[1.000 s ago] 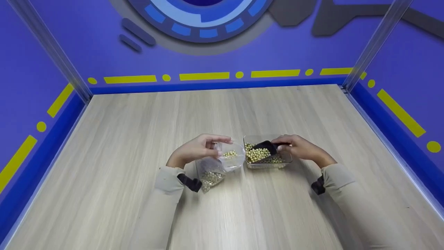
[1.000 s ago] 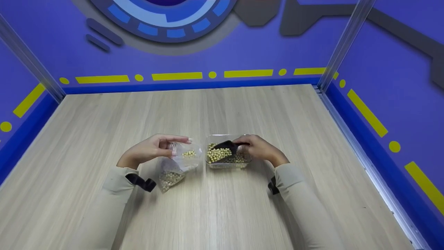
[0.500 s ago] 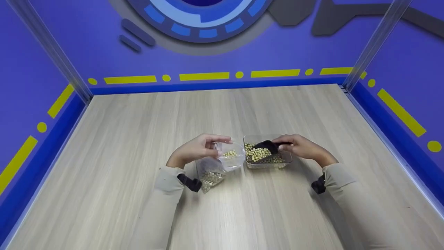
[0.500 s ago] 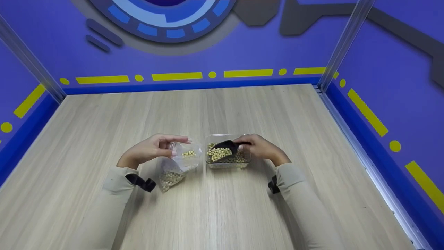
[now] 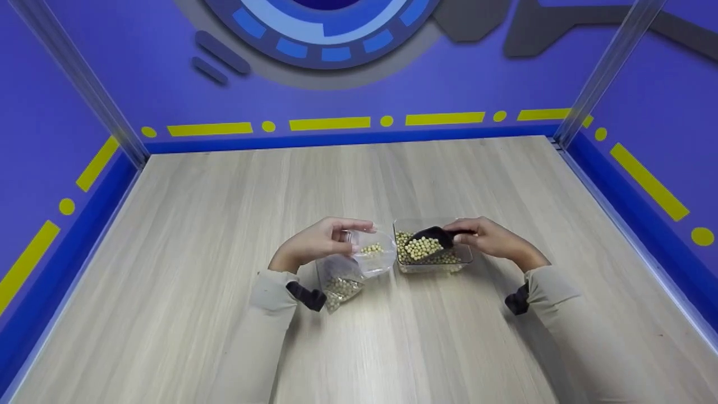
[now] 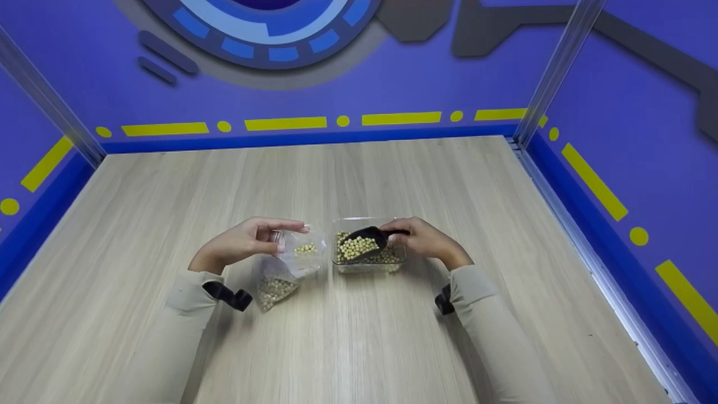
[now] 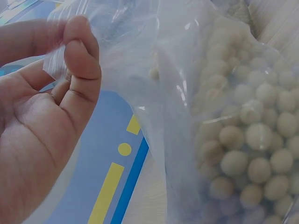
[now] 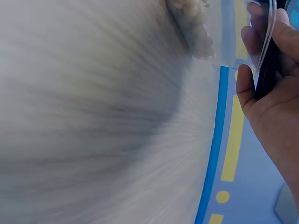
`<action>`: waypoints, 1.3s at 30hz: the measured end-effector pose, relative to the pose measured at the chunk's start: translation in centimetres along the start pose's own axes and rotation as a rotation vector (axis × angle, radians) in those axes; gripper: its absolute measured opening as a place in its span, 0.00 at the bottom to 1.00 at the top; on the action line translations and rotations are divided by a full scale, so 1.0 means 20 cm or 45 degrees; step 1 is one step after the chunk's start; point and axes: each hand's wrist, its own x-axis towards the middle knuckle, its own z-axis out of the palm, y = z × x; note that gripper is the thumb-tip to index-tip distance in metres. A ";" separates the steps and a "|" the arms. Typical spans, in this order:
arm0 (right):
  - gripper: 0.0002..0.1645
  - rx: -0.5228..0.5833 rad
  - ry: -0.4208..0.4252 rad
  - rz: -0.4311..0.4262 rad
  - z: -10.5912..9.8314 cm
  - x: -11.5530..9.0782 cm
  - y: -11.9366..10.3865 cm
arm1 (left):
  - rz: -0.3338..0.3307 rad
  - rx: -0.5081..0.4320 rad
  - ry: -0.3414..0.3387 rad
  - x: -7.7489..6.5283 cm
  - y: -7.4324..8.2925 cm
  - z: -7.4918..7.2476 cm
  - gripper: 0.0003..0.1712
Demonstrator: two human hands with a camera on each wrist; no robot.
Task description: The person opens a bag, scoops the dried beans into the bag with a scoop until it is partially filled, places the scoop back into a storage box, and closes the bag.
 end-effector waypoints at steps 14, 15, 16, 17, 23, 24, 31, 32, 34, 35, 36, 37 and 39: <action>0.21 0.036 0.052 -0.022 -0.03 0.00 -0.03 | 0.006 -0.011 0.002 0.01 -0.01 0.00 0.32; 0.21 0.036 0.062 -0.032 -0.03 0.00 -0.04 | 0.003 -0.008 0.002 0.01 -0.01 0.00 0.32; 0.21 0.029 0.072 -0.041 -0.04 0.01 -0.04 | 0.002 -0.009 0.002 0.01 -0.01 0.00 0.32; 0.21 0.029 0.077 -0.048 -0.04 0.01 -0.05 | 0.000 -0.008 0.001 0.01 -0.01 0.00 0.33; 0.21 0.025 0.081 -0.052 -0.06 0.02 -0.08 | 0.016 -0.018 -0.016 0.01 -0.01 0.00 0.33; 0.20 0.024 0.081 -0.050 -0.06 0.02 -0.08 | 0.021 -0.020 -0.020 0.01 -0.01 0.00 0.33; 0.20 -0.004 0.094 -0.053 -0.07 0.05 -0.14 | 0.003 -0.029 -0.016 0.01 -0.01 0.00 0.33; 0.20 -0.015 0.096 -0.055 -0.08 0.05 -0.15 | 0.003 -0.027 -0.016 0.01 -0.01 0.00 0.33; 0.20 -0.029 0.098 -0.053 -0.08 0.06 -0.17 | 0.006 -0.029 -0.019 0.01 -0.01 0.00 0.33; 0.20 -0.037 0.096 -0.052 -0.08 0.07 -0.18 | 0.009 -0.028 -0.018 0.01 -0.01 0.00 0.33; 0.20 -0.044 0.095 -0.049 -0.08 0.07 -0.19 | 0.012 -0.025 -0.017 0.01 -0.01 0.00 0.33; 0.20 -0.048 0.089 -0.041 -0.08 0.07 -0.20 | 0.018 -0.028 -0.020 0.01 -0.01 0.00 0.33; 0.20 -0.061 0.076 -0.030 -0.08 0.08 -0.22 | 0.025 -0.037 -0.020 0.01 -0.01 0.00 0.32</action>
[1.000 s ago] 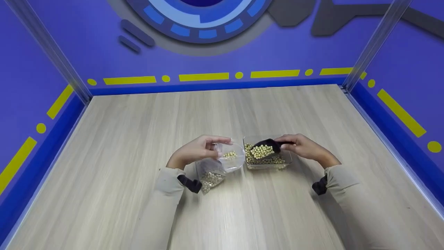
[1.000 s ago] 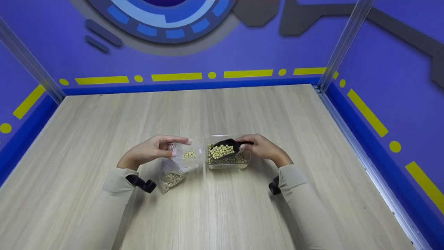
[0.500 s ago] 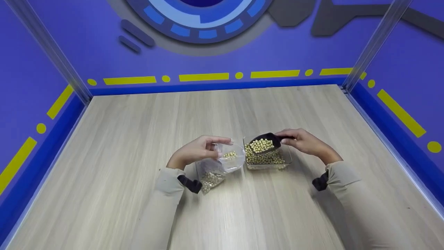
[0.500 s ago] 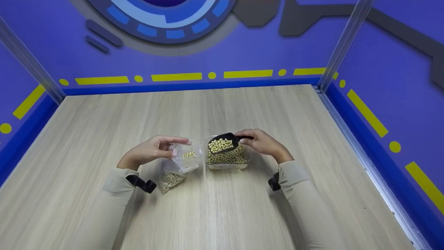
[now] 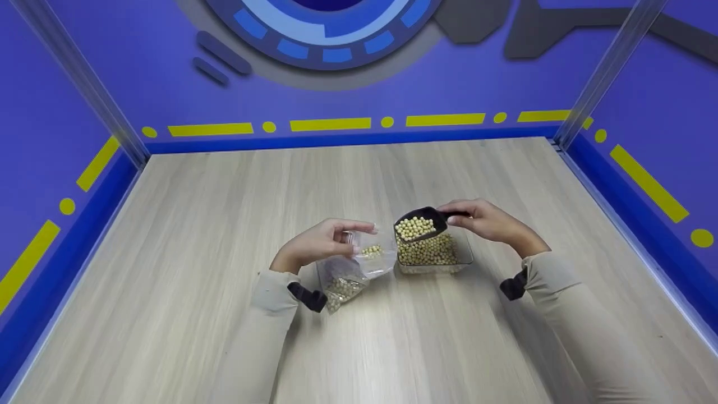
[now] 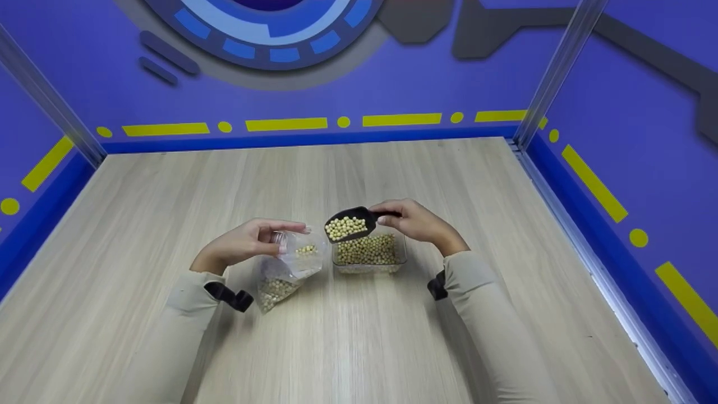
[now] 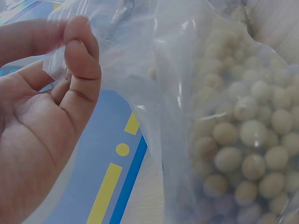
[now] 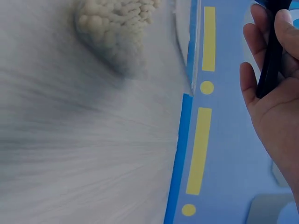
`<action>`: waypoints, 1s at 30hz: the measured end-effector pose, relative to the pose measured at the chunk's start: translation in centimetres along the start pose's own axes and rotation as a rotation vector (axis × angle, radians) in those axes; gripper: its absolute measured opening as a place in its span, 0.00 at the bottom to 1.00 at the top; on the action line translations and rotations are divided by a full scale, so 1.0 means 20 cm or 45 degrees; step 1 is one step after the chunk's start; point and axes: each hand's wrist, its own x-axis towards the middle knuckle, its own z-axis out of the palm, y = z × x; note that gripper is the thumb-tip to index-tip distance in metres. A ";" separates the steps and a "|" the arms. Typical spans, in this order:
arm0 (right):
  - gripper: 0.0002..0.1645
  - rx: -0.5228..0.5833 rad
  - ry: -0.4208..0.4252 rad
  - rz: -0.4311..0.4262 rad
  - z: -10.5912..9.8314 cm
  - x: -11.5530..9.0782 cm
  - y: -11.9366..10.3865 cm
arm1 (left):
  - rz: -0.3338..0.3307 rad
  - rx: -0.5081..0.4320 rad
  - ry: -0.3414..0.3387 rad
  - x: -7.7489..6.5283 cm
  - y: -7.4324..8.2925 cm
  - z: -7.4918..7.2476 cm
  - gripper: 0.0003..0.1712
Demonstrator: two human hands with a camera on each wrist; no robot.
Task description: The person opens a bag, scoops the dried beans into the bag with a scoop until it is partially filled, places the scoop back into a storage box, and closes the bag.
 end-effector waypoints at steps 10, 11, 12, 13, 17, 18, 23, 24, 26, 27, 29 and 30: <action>0.19 -0.038 -0.051 -0.052 0.00 0.05 -0.08 | -0.011 0.024 0.009 0.00 0.00 0.00 0.33; 0.19 -0.050 -0.058 -0.063 0.00 0.05 -0.08 | -0.014 0.022 0.010 0.00 0.00 0.00 0.33; 0.19 -0.063 -0.064 -0.077 0.00 0.06 -0.09 | -0.015 0.021 0.011 0.00 0.00 0.00 0.33; 0.18 -0.077 -0.067 -0.092 0.00 0.06 -0.10 | -0.015 0.019 0.011 0.00 0.00 0.00 0.33; 0.18 -0.102 -0.074 -0.139 0.01 0.06 -0.12 | -0.012 0.010 0.010 0.00 0.00 0.00 0.33; 0.18 -0.106 -0.076 -0.143 0.02 0.07 -0.12 | -0.007 0.007 0.008 0.00 0.00 0.00 0.33; 0.18 -0.151 -0.094 -0.158 0.02 0.08 -0.15 | 0.008 0.004 0.007 0.00 0.00 0.00 0.33; 0.18 -0.162 -0.100 -0.158 0.02 0.08 -0.16 | 0.009 0.005 0.008 0.00 0.00 0.00 0.33; 0.18 -0.187 -0.109 -0.165 0.02 0.08 -0.17 | 0.009 0.013 0.010 0.00 0.00 0.00 0.33; 0.18 -0.202 -0.113 -0.172 0.02 0.08 -0.18 | 0.007 0.017 0.011 0.00 0.00 0.00 0.33; 0.18 -0.230 -0.122 -0.179 0.02 0.09 -0.19 | 0.000 0.014 0.012 0.00 0.00 0.00 0.33; 0.18 -0.246 -0.127 -0.185 0.01 0.09 -0.19 | -0.003 0.012 0.011 0.00 0.00 0.00 0.33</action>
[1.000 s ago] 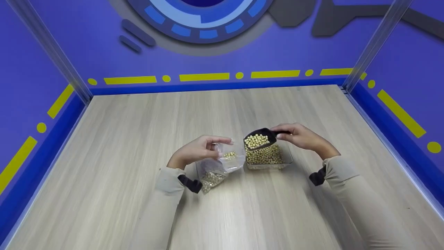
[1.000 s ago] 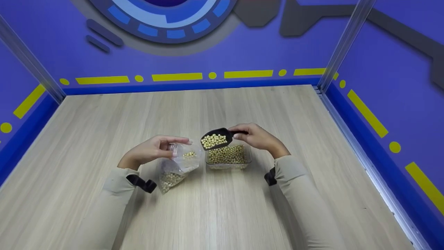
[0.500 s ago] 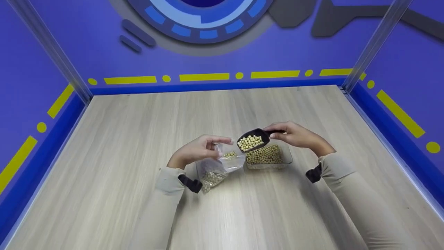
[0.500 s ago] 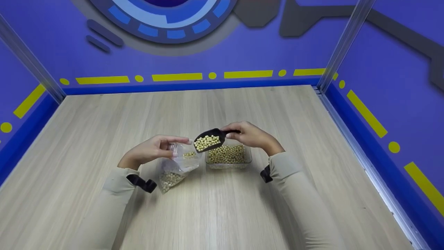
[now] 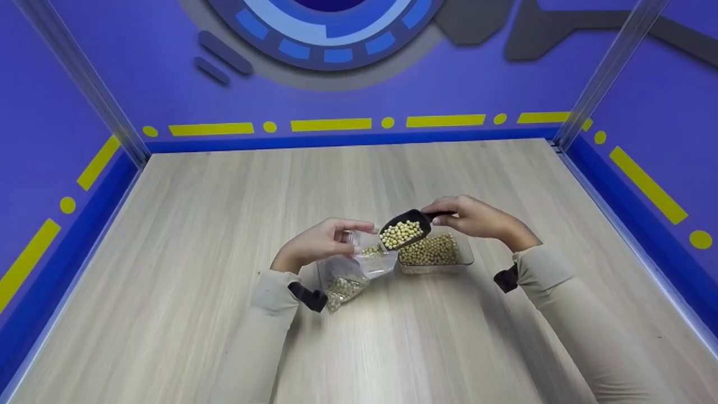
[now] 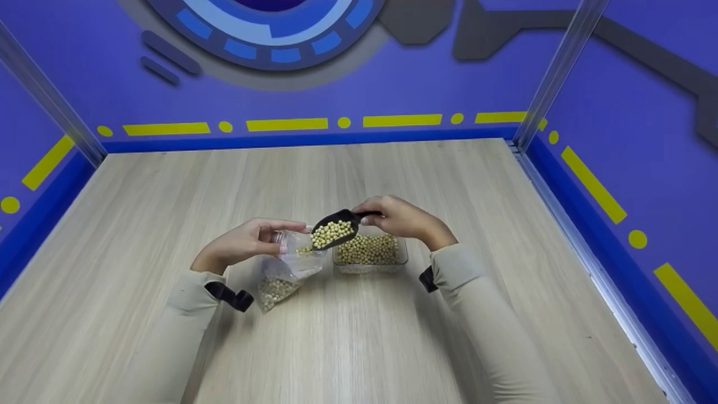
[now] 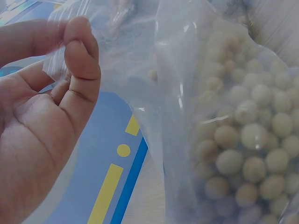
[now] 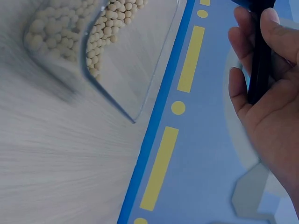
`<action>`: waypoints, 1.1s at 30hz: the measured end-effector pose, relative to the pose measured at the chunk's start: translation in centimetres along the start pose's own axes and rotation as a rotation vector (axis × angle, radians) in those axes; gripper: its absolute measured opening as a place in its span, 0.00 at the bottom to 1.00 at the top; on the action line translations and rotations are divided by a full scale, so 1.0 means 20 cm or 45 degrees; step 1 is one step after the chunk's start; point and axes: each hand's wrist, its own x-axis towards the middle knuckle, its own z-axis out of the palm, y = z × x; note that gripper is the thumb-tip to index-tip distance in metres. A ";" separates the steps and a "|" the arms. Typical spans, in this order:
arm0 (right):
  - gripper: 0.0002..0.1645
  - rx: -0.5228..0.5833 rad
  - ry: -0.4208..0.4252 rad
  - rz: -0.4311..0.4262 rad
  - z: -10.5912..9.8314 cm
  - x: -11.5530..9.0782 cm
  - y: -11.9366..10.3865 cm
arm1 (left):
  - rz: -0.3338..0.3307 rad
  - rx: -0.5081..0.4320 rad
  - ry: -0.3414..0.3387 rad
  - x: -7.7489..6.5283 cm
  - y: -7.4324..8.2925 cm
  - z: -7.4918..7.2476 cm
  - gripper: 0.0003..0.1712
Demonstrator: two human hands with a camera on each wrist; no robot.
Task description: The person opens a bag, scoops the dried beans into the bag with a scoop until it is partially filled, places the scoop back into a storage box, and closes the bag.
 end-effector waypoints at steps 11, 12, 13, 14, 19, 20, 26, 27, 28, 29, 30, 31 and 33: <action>0.17 -0.090 -0.039 -0.037 -0.03 0.01 -0.04 | 0.008 -0.031 -0.014 0.00 -0.01 0.00 0.33; 0.17 -0.098 -0.040 -0.040 -0.03 0.01 -0.04 | 0.010 -0.029 -0.014 0.00 -0.01 0.00 0.33; 0.17 -0.103 -0.042 -0.039 -0.04 0.01 -0.05 | 0.014 -0.028 -0.016 0.00 -0.01 0.00 0.33; 0.17 -0.106 -0.044 -0.037 -0.04 0.01 -0.05 | 0.015 -0.028 -0.016 0.00 -0.01 0.00 0.33; 0.17 -0.128 -0.058 -0.039 -0.04 0.02 -0.06 | 0.010 -0.022 -0.012 0.00 0.00 -0.01 0.33; 0.17 -0.131 -0.061 -0.039 -0.05 0.02 -0.06 | 0.008 -0.019 -0.011 0.00 0.00 -0.01 0.33; 0.17 -0.158 -0.064 -0.040 -0.06 0.02 -0.07 | 0.005 -0.025 -0.010 0.00 0.00 0.00 0.33; 0.17 -0.163 -0.064 -0.039 -0.06 0.02 -0.07 | 0.003 -0.025 -0.009 0.00 0.00 0.00 0.33; 0.17 -0.167 -0.063 -0.038 -0.06 0.02 -0.07 | 0.000 -0.024 -0.007 0.00 0.00 0.00 0.33; 0.17 -0.170 -0.063 -0.036 -0.06 0.02 -0.08 | -0.001 -0.023 -0.007 0.00 0.00 0.00 0.33; 0.17 -0.175 -0.063 -0.035 -0.06 0.02 -0.08 | -0.001 -0.020 -0.006 0.00 0.00 0.00 0.33; 0.17 -0.179 -0.063 -0.035 -0.06 0.02 -0.08 | 0.000 -0.017 -0.005 0.00 0.00 0.00 0.33; 0.17 -0.192 -0.063 -0.038 -0.06 0.02 -0.08 | 0.000 -0.022 -0.007 0.00 0.00 0.00 0.33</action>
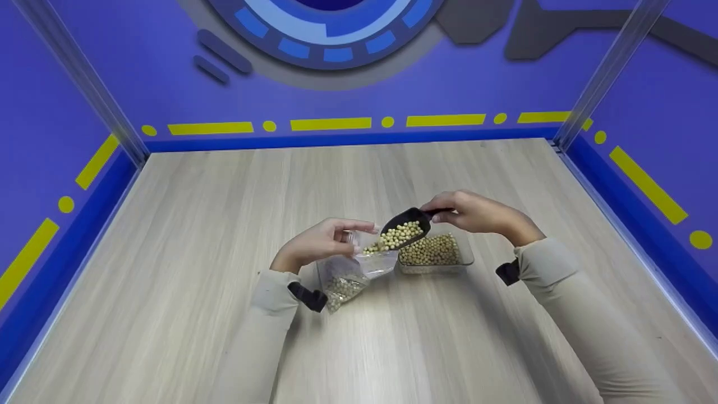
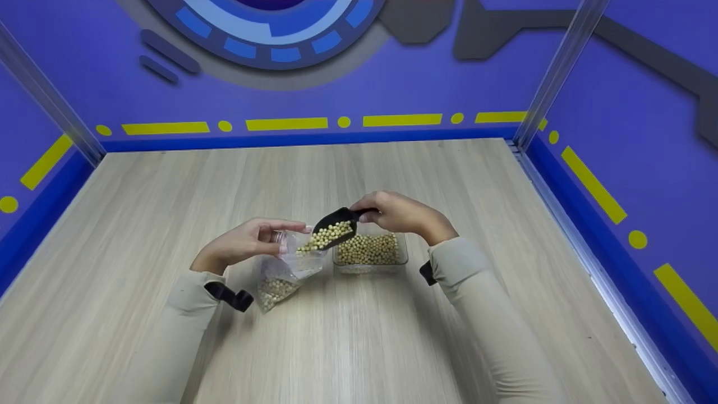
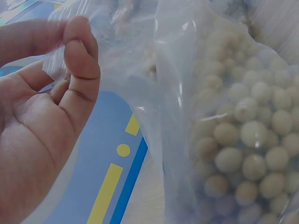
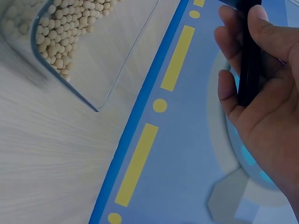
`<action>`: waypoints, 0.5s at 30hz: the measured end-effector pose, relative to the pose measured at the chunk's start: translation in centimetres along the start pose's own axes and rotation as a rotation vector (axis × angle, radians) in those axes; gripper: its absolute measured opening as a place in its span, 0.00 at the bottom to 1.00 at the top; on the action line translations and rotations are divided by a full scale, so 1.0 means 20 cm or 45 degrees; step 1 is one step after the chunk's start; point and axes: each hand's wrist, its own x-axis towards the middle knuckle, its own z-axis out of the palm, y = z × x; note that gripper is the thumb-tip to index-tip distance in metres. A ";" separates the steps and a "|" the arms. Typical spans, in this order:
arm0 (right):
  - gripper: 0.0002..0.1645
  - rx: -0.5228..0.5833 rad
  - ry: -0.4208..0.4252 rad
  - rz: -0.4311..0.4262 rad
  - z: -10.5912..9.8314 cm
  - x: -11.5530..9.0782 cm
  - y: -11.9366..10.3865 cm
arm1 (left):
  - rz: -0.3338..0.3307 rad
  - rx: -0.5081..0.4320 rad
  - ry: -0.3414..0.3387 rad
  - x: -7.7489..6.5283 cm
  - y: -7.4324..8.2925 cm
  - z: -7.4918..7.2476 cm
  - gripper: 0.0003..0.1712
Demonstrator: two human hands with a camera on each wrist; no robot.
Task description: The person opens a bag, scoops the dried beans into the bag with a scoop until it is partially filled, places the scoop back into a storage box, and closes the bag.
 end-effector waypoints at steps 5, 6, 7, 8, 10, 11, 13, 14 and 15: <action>0.17 -0.018 -0.004 -0.004 -0.01 0.00 -0.01 | -0.004 -0.006 -0.001 0.00 0.00 0.00 0.33; 0.17 -0.020 -0.007 -0.003 -0.01 0.00 -0.01 | -0.006 -0.002 0.001 0.00 0.00 0.00 0.33; 0.17 -0.021 -0.009 0.002 -0.01 0.00 -0.01 | -0.008 0.002 0.003 0.00 0.00 0.00 0.33; 0.17 -0.022 -0.011 0.009 -0.01 0.00 -0.02 | -0.010 0.004 0.003 0.00 0.00 0.00 0.33; 0.17 -0.025 -0.017 0.024 -0.02 0.00 -0.02 | -0.009 0.010 0.003 0.00 0.00 0.00 0.33; 0.17 -0.024 -0.020 0.032 -0.02 0.00 -0.03 | -0.009 0.011 0.004 0.00 0.00 0.00 0.33; 0.17 -0.028 -0.027 0.040 -0.02 0.00 -0.04 | -0.003 0.007 0.000 0.00 0.00 0.00 0.33; 0.17 -0.032 -0.029 0.043 -0.03 0.00 -0.04 | 0.000 0.001 -0.002 0.00 0.00 0.00 0.33; 0.17 -0.038 -0.031 0.042 -0.03 0.00 -0.04 | 0.003 -0.004 -0.005 0.00 0.00 0.00 0.33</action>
